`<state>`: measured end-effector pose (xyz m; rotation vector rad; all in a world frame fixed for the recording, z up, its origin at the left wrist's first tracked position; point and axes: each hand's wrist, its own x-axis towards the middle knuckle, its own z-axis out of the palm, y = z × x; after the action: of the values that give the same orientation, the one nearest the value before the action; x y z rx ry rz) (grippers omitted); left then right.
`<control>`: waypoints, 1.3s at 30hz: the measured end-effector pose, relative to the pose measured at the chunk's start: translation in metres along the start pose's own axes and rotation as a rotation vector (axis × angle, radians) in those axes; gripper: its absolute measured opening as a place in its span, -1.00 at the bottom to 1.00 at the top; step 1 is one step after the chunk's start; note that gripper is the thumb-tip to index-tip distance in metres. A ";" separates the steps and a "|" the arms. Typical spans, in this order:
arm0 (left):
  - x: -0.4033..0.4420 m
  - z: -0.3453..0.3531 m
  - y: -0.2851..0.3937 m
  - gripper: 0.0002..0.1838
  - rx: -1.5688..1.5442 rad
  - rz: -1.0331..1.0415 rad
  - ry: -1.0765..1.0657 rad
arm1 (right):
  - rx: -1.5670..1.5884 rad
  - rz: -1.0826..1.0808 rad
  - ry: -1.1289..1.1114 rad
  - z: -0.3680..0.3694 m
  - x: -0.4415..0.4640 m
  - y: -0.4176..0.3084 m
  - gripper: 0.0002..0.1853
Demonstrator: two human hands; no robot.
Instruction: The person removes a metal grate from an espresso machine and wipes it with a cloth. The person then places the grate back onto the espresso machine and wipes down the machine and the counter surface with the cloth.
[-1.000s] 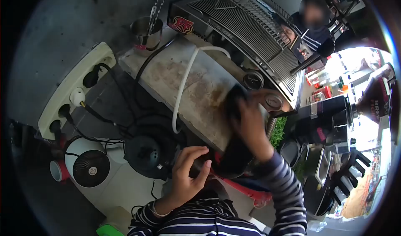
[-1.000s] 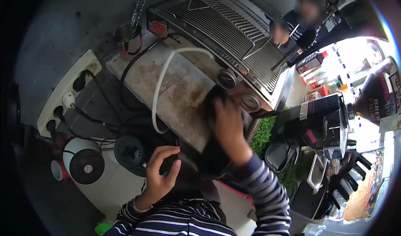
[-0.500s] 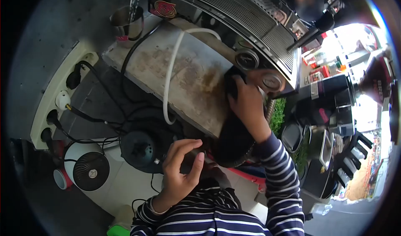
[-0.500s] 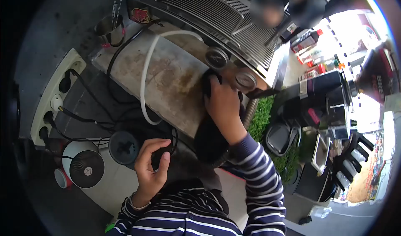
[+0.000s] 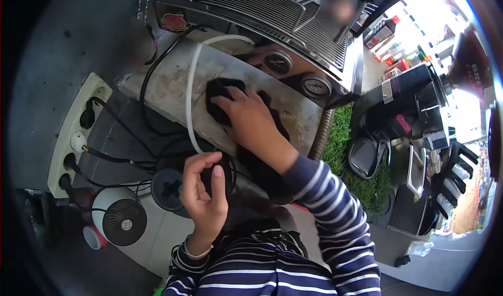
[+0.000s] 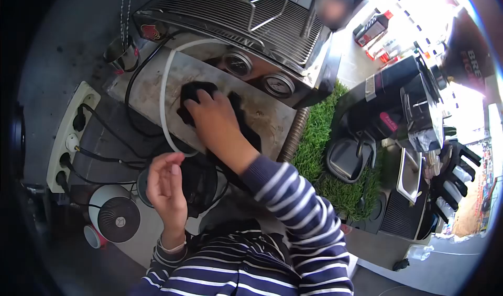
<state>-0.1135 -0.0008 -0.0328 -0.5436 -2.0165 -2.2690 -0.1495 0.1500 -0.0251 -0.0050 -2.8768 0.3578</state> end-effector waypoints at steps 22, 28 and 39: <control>-0.013 -0.045 -0.004 -0.88 0.085 -0.098 0.066 | 0.189 -0.264 -0.150 -0.010 0.003 0.007 -0.52; -0.010 -0.049 0.007 -0.88 0.087 -0.071 0.063 | 0.138 -0.357 0.056 0.030 0.059 0.024 -0.55; -0.023 -0.067 0.006 -0.90 0.128 -0.123 0.105 | 0.153 -0.268 -0.246 -0.025 -0.031 0.012 -0.57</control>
<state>-0.1056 -0.0711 -0.0398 -0.2931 -2.1793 -2.1617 -0.1139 0.1664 -0.0115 0.4784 -3.0246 0.5573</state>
